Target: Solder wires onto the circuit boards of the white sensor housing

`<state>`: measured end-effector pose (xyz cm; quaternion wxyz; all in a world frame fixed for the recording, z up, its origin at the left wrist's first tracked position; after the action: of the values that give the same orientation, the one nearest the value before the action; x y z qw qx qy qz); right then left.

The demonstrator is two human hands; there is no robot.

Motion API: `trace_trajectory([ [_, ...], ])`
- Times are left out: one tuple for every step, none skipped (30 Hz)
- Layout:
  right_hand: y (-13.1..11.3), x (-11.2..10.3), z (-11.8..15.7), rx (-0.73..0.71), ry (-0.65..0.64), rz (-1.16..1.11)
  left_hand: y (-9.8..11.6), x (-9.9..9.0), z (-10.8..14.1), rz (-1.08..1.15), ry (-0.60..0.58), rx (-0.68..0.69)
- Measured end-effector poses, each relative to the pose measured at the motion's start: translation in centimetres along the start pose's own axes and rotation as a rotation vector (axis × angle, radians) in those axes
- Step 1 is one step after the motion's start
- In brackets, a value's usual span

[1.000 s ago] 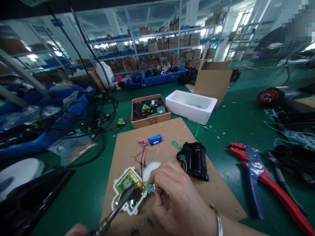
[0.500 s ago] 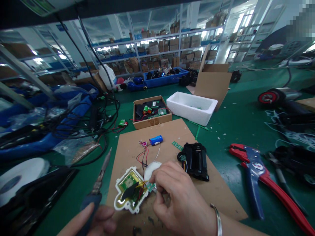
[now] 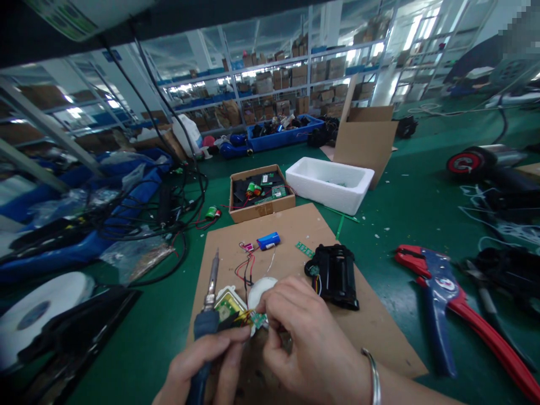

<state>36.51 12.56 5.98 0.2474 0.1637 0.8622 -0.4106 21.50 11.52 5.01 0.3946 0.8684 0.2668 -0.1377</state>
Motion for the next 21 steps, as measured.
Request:
trace_trajectory([
  [0.0, 0.0, 0.0, 0.002, -0.004, 0.002, -0.2, 0.2, 0.1, -0.005, 0.001, 0.025],
  [0.0, 0.0, 0.0, 0.007, -0.012, 0.006, -0.4, 0.4, 0.3, -0.010, 0.005, 0.047],
  [0.0, 0.1, 0.1, 0.010, -0.019, 0.013, -0.6, 0.5, 0.5, -0.014, 0.010, 0.064],
  [0.0, 0.1, 0.1, 0.010, -0.025, 0.017, -0.9, 0.7, 0.7, -0.019, 0.015, 0.085],
  [0.0, 0.1, 0.1, 0.009, -0.028, 0.019, -1.1, 0.8, 0.9, -0.023, 0.020, 0.106],
  [0.0, 0.0, 0.2, 0.011, -0.024, 0.019, -1.3, 0.9, 1.2, -0.027, 0.023, 0.125],
  [0.0, -0.1, 0.2, 0.014, -0.018, 0.015, -1.5, 1.0, 1.4, -0.031, 0.023, 0.142],
  [0.1, -0.1, 0.2, 0.018, -0.016, 0.007, -1.6, 1.0, 1.5, -0.031, 0.018, 0.156],
  [0.1, -0.2, 0.2, 0.021, -0.014, -0.001, -1.6, 1.1, 1.7, -0.031, 0.007, 0.162],
  [0.1, -0.2, 0.1, 0.017, -0.016, -0.005, -1.6, 1.2, 1.7, -0.031, -0.009, 0.157],
  [0.0, -0.2, 0.1, 0.002, -0.021, -0.005, -1.5, 1.2, 1.7, -0.032, -0.028, 0.136],
  [0.0, -0.3, 0.0, -0.017, -0.027, 0.000, -1.5, 1.2, 1.6, -0.033, -0.047, 0.103],
  [-0.1, -0.3, -0.1, -0.038, -0.032, 0.007, -1.3, 1.2, 1.4, -0.032, -0.063, 0.063],
  [-0.2, -0.3, -0.2, -0.055, -0.034, 0.015, -1.2, 1.1, 1.2, -0.029, -0.072, 0.028],
  [-0.2, -0.3, -0.3, -0.066, -0.037, 0.021, -0.9, 1.0, 1.1, -0.027, -0.082, 0.005],
  [-0.2, -0.3, -0.4, -0.071, -0.039, 0.025, -0.6, 1.0, 0.9, -0.024, -0.094, -0.003],
  [-0.2, -0.3, -0.4, -0.074, -0.039, 0.027, -0.4, 0.9, 0.8, -0.023, -0.106, 0.001],
  [-0.1, -0.4, -0.4, -0.078, -0.041, 0.028, -0.2, 0.9, 0.7, -0.025, -0.118, 0.008],
  [-0.1, -0.5, -0.4, -0.083, -0.049, 0.027, -0.1, 1.0, 0.6, -0.030, -0.130, 0.015],
  [-0.1, -0.6, -0.4, -0.084, -0.067, 0.020, 0.0, 1.0, 0.5, -0.037, -0.143, 0.019],
  [-0.1, -0.7, -0.4, -0.080, -0.095, 0.004, 0.0, 1.1, 0.5, -0.046, -0.155, 0.021],
])
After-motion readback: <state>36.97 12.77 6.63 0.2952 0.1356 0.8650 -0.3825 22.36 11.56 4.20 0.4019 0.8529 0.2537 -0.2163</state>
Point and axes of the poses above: each hand's wrist, its own z-axis away from the middle knuckle, its own x-axis out of the palm, y = z × x, the point moved 6 cm from there along -z, towards the middle knuckle, and after that the axes turned 12 degrees about -x, right-handed, at the moved point
